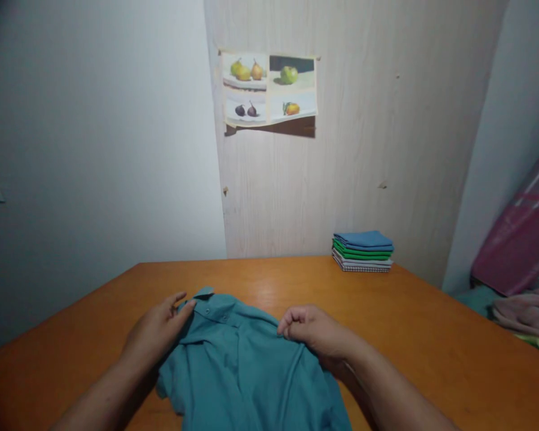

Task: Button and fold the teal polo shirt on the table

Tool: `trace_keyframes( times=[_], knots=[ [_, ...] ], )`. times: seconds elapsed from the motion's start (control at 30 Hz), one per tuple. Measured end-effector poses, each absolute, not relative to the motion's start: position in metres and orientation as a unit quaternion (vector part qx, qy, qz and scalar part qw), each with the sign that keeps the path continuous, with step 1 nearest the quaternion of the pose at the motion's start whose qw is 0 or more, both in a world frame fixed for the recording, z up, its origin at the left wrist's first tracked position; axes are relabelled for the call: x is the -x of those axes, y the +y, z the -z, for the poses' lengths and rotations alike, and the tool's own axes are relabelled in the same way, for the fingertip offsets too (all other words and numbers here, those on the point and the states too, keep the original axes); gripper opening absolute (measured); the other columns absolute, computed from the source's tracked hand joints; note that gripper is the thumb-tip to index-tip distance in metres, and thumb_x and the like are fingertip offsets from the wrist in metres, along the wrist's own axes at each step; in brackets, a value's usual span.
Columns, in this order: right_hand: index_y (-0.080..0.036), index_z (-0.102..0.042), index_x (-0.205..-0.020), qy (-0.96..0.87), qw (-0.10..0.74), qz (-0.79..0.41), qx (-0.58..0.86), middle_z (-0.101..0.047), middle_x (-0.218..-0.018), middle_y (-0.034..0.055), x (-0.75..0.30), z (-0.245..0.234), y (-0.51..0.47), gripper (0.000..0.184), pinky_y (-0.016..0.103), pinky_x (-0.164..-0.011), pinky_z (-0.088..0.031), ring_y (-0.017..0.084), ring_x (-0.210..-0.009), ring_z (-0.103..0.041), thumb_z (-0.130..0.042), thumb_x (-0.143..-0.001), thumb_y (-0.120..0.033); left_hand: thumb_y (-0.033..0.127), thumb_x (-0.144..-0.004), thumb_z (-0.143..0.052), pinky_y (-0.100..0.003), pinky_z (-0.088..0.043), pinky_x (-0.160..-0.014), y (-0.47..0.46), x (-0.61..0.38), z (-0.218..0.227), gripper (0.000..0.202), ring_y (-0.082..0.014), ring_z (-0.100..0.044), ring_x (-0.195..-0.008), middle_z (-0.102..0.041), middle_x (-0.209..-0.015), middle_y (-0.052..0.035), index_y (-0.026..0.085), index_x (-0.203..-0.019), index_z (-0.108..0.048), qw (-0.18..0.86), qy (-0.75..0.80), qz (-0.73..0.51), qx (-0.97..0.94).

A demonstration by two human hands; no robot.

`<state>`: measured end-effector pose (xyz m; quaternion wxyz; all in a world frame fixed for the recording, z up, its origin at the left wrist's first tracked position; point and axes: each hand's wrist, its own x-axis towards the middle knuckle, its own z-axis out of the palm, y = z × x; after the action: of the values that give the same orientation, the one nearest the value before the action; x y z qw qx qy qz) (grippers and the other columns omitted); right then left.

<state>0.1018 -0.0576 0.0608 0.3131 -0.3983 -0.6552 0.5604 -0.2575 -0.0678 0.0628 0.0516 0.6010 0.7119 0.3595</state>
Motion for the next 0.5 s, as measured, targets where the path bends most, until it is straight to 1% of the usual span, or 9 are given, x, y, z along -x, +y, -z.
trace_keyframes(
  times=[0.07,0.13,0.2,0.27,0.33,0.4,0.43,0.5],
  knots=[
    [-0.014,-0.070,-0.085,-0.613,0.306,-0.651,0.327,-0.066,-0.066,0.0005,-0.110,-0.073,-0.065,0.022,0.020,-0.050,-0.037,0.009,-0.050,-0.052,-0.072,-0.071,-0.032,0.055,-0.084,-0.055,-0.029,-0.046,-0.066,-0.065,0.254,-0.058,0.041,-0.0265,-0.070,-0.078,-0.075,-0.079,-0.0065,0.023,-0.100,-0.075,0.088,0.686,-0.338,-0.638],
    [-0.015,-0.068,-0.091,-0.600,0.293,-0.693,0.272,-0.064,-0.057,0.0002,-0.117,-0.079,-0.067,0.031,0.021,-0.046,-0.036,0.010,-0.042,-0.049,-0.071,-0.076,-0.042,0.054,-0.085,-0.053,-0.029,-0.046,-0.065,-0.063,0.250,-0.052,0.039,-0.0254,-0.070,-0.075,-0.075,-0.077,-0.0060,0.022,-0.091,-0.075,0.119,0.657,-0.336,-0.664],
    [-0.016,-0.066,-0.095,-0.602,0.315,-0.675,0.288,-0.061,-0.052,-0.0014,-0.117,-0.074,-0.062,0.033,0.021,-0.044,-0.034,0.010,-0.039,-0.046,-0.067,-0.080,-0.046,0.053,-0.086,-0.052,-0.029,-0.046,-0.064,-0.060,0.246,-0.047,0.039,-0.0240,-0.068,-0.072,-0.073,-0.075,-0.0049,0.020,-0.093,-0.073,0.136,0.643,-0.351,-0.668],
    [-0.017,-0.065,-0.093,-0.608,0.357,-0.606,0.368,-0.063,-0.059,-0.0009,-0.112,-0.061,-0.051,0.027,0.021,-0.047,-0.036,0.010,-0.044,-0.049,-0.068,-0.079,-0.040,0.052,-0.086,-0.053,-0.030,-0.048,-0.066,-0.059,0.241,-0.043,0.039,-0.0236,-0.068,-0.074,-0.074,-0.079,-0.0047,0.019,-0.100,-0.070,0.143,0.632,-0.368,-0.667],
    [-0.017,-0.066,-0.087,-0.642,0.368,-0.503,0.445,-0.065,-0.067,0.0003,-0.103,-0.044,-0.038,0.021,0.022,-0.053,-0.038,0.011,-0.054,-0.052,-0.070,-0.073,-0.033,0.052,-0.085,-0.056,-0.033,-0.051,-0.074,-0.058,0.236,-0.040,0.041,-0.0253,-0.070,-0.085,-0.076,-0.092,-0.0073,0.019,-0.105,-0.069,0.153,0.612,-0.369,-0.682],
    [-0.016,-0.070,-0.084,-0.708,0.338,-0.411,0.464,-0.066,-0.071,0.0004,-0.095,-0.031,-0.030,0.019,0.023,-0.059,-0.040,0.012,-0.063,-0.054,-0.070,-0.070,-0.028,0.055,-0.081,-0.063,-0.038,-0.052,-0.088,-0.059,0.232,-0.037,0.047,-0.0295,-0.069,-0.103,-0.074,-0.111,-0.0111,0.020,-0.113,-0.070,0.169,0.586,-0.360,-0.706],
    [-0.016,-0.072,-0.084,-0.738,0.311,-0.392,0.452,-0.065,-0.071,-0.0004,-0.091,-0.028,-0.030,0.018,0.023,-0.060,-0.039,0.013,-0.065,-0.053,-0.070,-0.070,-0.028,0.056,-0.078,-0.067,-0.041,-0.050,-0.096,-0.059,0.229,-0.035,0.053,-0.0320,-0.066,-0.112,-0.072,-0.121,-0.0126,0.021,-0.118,-0.069,0.176,0.576,-0.354,-0.716],
    [-0.016,-0.074,-0.084,-0.776,0.256,-0.409,0.406,-0.062,-0.068,-0.0026,-0.085,-0.030,-0.036,0.019,0.023,-0.060,-0.039,0.013,-0.064,-0.052,-0.069,-0.072,-0.030,0.057,-0.071,-0.075,-0.046,-0.042,-0.108,-0.060,0.225,-0.031,0.067,-0.0358,-0.057,-0.127,-0.064,-0.136,-0.0137,0.023,-0.128,-0.066,0.192,0.558,-0.339,-0.733]
  ],
)
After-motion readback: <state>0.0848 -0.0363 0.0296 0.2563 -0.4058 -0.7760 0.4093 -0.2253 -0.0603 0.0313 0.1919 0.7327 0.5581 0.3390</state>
